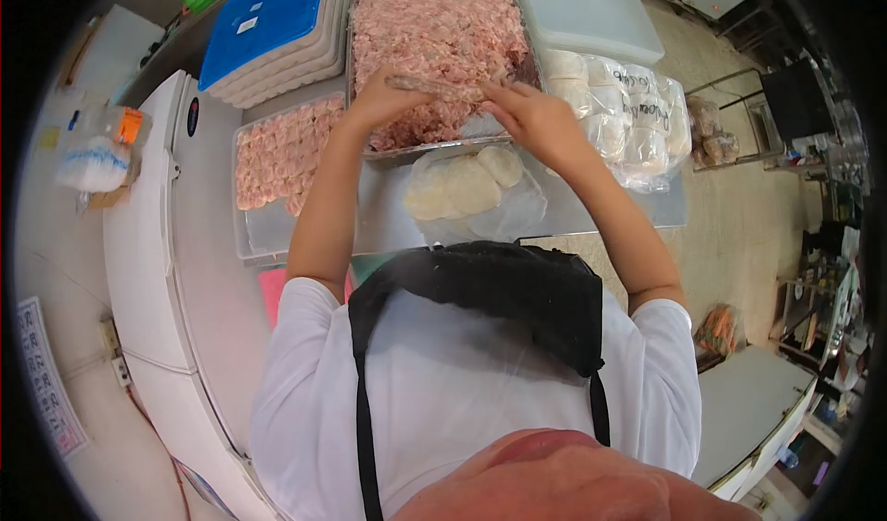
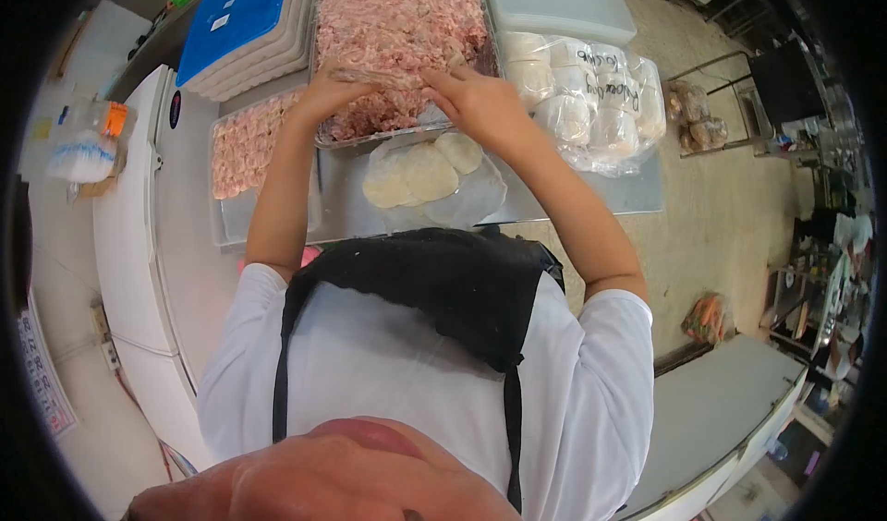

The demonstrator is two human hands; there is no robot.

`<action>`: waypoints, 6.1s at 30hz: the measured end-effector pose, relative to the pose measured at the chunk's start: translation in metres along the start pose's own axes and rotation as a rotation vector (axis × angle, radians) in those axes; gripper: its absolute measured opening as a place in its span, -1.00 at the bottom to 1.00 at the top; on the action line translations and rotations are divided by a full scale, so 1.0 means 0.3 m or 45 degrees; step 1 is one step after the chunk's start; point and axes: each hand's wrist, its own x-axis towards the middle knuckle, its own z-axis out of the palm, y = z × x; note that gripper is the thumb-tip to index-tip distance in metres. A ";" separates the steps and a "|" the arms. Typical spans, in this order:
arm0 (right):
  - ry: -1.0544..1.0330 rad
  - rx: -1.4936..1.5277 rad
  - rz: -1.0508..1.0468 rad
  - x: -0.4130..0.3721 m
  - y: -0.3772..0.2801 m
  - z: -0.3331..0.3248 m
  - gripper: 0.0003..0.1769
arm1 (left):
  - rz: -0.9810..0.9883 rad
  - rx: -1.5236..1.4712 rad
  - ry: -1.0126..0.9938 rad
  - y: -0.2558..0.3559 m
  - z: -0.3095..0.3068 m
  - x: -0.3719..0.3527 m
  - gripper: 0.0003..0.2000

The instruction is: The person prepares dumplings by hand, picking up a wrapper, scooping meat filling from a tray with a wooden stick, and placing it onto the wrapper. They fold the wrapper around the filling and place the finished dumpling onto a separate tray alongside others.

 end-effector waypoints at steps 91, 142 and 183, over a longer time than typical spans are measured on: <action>-0.600 -0.519 0.185 -0.028 0.045 -0.162 -0.60 | -0.053 0.969 0.429 -0.518 -0.284 -0.620 -0.59; -0.190 0.633 0.507 0.038 -0.080 0.148 -0.64 | -0.046 -2.285 0.353 0.017 0.086 -0.072 -0.46; -0.532 0.516 -0.107 0.111 0.294 -0.151 -0.63 | 0.119 0.248 0.335 0.171 0.127 -0.064 -0.42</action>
